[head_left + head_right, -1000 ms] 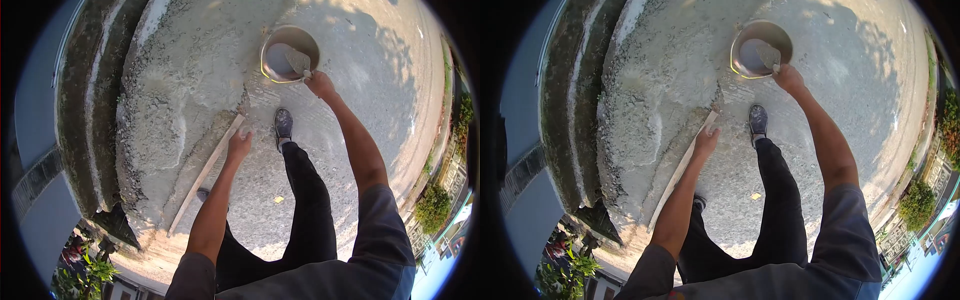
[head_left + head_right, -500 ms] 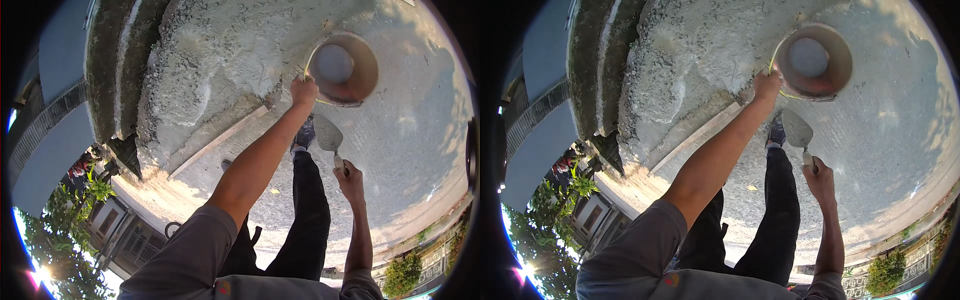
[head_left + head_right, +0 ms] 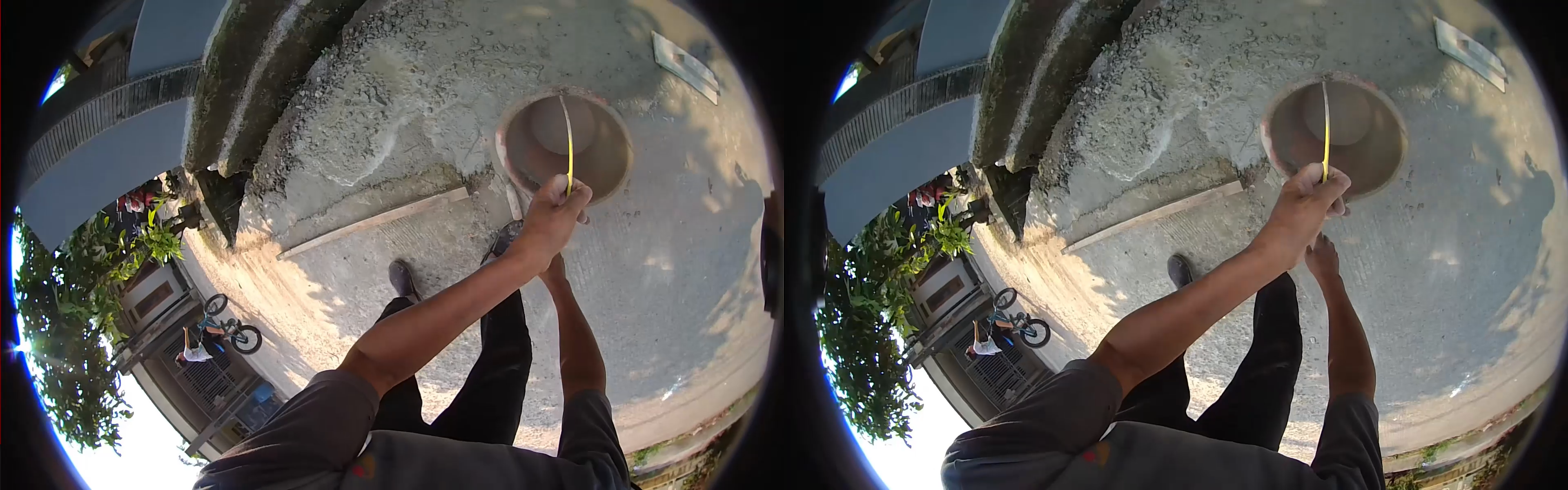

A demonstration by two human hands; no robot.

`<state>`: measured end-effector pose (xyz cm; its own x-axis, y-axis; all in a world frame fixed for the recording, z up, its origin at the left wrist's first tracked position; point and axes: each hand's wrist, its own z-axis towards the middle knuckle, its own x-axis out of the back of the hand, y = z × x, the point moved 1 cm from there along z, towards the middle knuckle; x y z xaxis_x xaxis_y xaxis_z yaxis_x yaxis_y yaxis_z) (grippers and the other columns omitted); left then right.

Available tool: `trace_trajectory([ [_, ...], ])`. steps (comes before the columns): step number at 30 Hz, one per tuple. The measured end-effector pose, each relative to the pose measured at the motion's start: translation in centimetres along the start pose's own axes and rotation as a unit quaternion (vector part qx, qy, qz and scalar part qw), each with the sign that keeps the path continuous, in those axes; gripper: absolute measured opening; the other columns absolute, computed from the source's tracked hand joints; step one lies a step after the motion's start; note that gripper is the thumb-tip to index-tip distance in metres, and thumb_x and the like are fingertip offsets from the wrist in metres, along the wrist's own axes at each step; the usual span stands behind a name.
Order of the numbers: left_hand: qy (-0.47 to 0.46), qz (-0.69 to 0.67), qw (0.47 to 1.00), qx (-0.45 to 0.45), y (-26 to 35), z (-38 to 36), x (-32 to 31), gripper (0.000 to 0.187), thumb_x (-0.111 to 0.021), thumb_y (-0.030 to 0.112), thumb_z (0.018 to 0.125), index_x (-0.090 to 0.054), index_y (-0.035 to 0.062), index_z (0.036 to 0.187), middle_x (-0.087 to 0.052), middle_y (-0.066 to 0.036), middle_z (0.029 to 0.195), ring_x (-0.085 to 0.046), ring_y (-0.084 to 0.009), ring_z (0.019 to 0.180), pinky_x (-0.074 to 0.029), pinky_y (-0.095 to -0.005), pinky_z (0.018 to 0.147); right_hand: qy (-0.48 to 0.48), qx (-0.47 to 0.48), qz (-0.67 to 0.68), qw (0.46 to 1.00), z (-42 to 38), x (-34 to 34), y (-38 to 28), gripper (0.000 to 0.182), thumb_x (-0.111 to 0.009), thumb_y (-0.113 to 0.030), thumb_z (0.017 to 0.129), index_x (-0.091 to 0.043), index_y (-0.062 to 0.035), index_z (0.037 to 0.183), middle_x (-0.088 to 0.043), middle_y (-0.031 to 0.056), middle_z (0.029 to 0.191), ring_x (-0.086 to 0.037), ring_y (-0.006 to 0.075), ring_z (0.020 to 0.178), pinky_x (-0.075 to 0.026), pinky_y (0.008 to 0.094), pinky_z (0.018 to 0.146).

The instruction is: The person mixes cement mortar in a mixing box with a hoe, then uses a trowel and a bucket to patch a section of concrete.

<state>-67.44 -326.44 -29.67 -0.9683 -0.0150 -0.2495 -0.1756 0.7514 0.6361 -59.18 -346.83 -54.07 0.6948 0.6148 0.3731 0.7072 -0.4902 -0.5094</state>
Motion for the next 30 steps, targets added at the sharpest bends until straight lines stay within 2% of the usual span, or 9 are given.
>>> trace_trajectory([
  [4, 0.012, 0.027, 0.997, -0.071, 4.3, -7.4, 1.8, 0.019, -0.059, 0.023, 0.098, -0.06, 0.0045, 0.1, -0.055, -0.001, 0.077, -0.052, -0.0092, 0.077, -0.044, -0.0263, 0.073, -0.008, -0.077, -0.066, 0.995, -16.4, 2.2, 9.2, 0.047, -0.058, -0.033, 0.091, -0.06, 0.0009, 0.123, -0.067, 0.0267, 0.108, -0.062, 0.0444, 0.106, -0.049, 0.0499, 0.093],
  [5, 0.036, 0.041, 0.997, -0.061, 5.4, -9.6, 2.2, 0.018, -0.059, 0.022, 0.098, -0.061, 0.0046, 0.1, -0.055, 0.0, 0.077, -0.052, -0.0095, 0.075, -0.043, -0.0265, 0.073, 0.028, -0.12, -0.038, 0.992, -21.6, 3.7, 10.5, 0.044, -0.063, -0.034, 0.089, -0.064, 0.0032, 0.114, -0.069, 0.0264, 0.096, -0.066, 0.0415, 0.097, -0.052, 0.0483, 0.085],
  [6, 0.056, 0.054, 0.996, -0.052, 6.4, -11.7, 2.8, 0.017, -0.06, 0.022, 0.098, -0.061, 0.0047, 0.099, -0.054, 0.0, 0.076, -0.052, -0.0098, 0.074, -0.043, -0.0266, 0.072, 0.043, -0.134, -0.065, 0.988, -26.3, 3.9, 13.7, 0.042, -0.064, -0.033, 0.087, -0.067, 0.0023, 0.109, -0.069, 0.0269, 0.097, -0.066, 0.0418, 0.097, -0.053, 0.0482, 0.084],
  [11, 0.109, 0.099, 0.985, -0.089, 6.3, -20.1, 9.6, 0.018, -0.064, 0.024, 0.095, -0.062, 0.0059, 0.097, -0.056, 0.0, 0.07, -0.057, -0.013, 0.068, -0.047, -0.0289, 0.068, 0.077, -0.259, -0.089, 0.959, -51.5, 1.8, 24.2, 0.033, -0.062, -0.027, 0.087, -0.066, 0.0046, 0.094, -0.069, 0.0255, 0.082, -0.068, 0.0418, 0.081, -0.056, 0.0513, 0.076],
  [13, 0.128, 0.114, 0.983, -0.063, 6.5, -22.5, 12.1, 0.019, -0.064, 0.026, 0.093, -0.063, 0.0072, 0.095, -0.057, -0.001, 0.069, -0.06, -0.0154, 0.065, -0.05, -0.0309, 0.064, 0.05, -0.43, 0.155, 0.888, -58.5, 0.5, 25.0, 0.03, -0.062, -0.025, 0.09, -0.065, 0.0042, 0.093, -0.068, 0.0232, 0.076, -0.069, 0.0392, 0.071, -0.059, 0.0531, 0.065],
  [15, 0.153, 0.128, 0.979, -0.038, 5.6, -24.4, 14.4, 0.021, -0.065, 0.027, 0.092, -0.063, 0.0067, 0.094, -0.058, -0.002, 0.068, -0.062, -0.0172, 0.061, -0.051, -0.0305, 0.059, 0.071, -0.486, 0.265, 0.83, -62.8, -0.7, 24.8, 0.03, -0.062, -0.025, 0.093, -0.064, 0.0054, 0.093, -0.068, 0.0244, 0.08, -0.071, 0.0359, 0.068, -0.061, 0.0516, 0.061],
  [19, 0.214, 0.147, 0.966, -0.012, 1.7, -28.2, 18.8, 0.025, -0.065, 0.03, 0.09, -0.062, 0.0053, 0.091, -0.059, -0.004, 0.065, -0.062, -0.0192, 0.055, -0.051, -0.0311, 0.052, 0.117, -0.497, 0.385, 0.769, -64.6, -1.2, 22.1, 0.034, -0.063, -0.026, 0.093, -0.065, 0.0074, 0.095, -0.069, 0.0273, 0.085, -0.071, 0.0371, 0.074, -0.061, 0.0523, 0.066],
  [23, 0.255, 0.17, 0.952, 0.025, -2.4, -30.3, 21.6, 0.028, -0.065, 0.033, 0.088, -0.062, 0.0049, 0.09, -0.06, -0.006, 0.066, -0.062, -0.0218, 0.054, -0.051, -0.0355, 0.053, 0.097, -0.438, 0.413, 0.793, -59.8, 3.1, 19.3, 0.033, -0.063, -0.028, 0.093, -0.065, 0.0054, 0.097, -0.069, 0.0249, 0.087, -0.07, 0.035, 0.071, -0.061, 0.0486, 0.066],
  [30, 0.325, 0.2, 0.916, 0.125, -4.9, -31.1, 16.1, 0.023, -0.063, 0.03, 0.088, -0.062, 0.0073, 0.088, -0.059, -0.008, 0.068, -0.063, -0.0289, 0.059, -0.051, -0.0452, 0.058, 0.129, -0.367, 0.496, 0.776, -52.3, 12.3, 29.4, 0.031, -0.063, -0.029, 0.092, -0.064, 0.0015, 0.095, -0.069, 0.0207, 0.084, -0.067, 0.0303, 0.061, -0.059, 0.045, 0.057],
])
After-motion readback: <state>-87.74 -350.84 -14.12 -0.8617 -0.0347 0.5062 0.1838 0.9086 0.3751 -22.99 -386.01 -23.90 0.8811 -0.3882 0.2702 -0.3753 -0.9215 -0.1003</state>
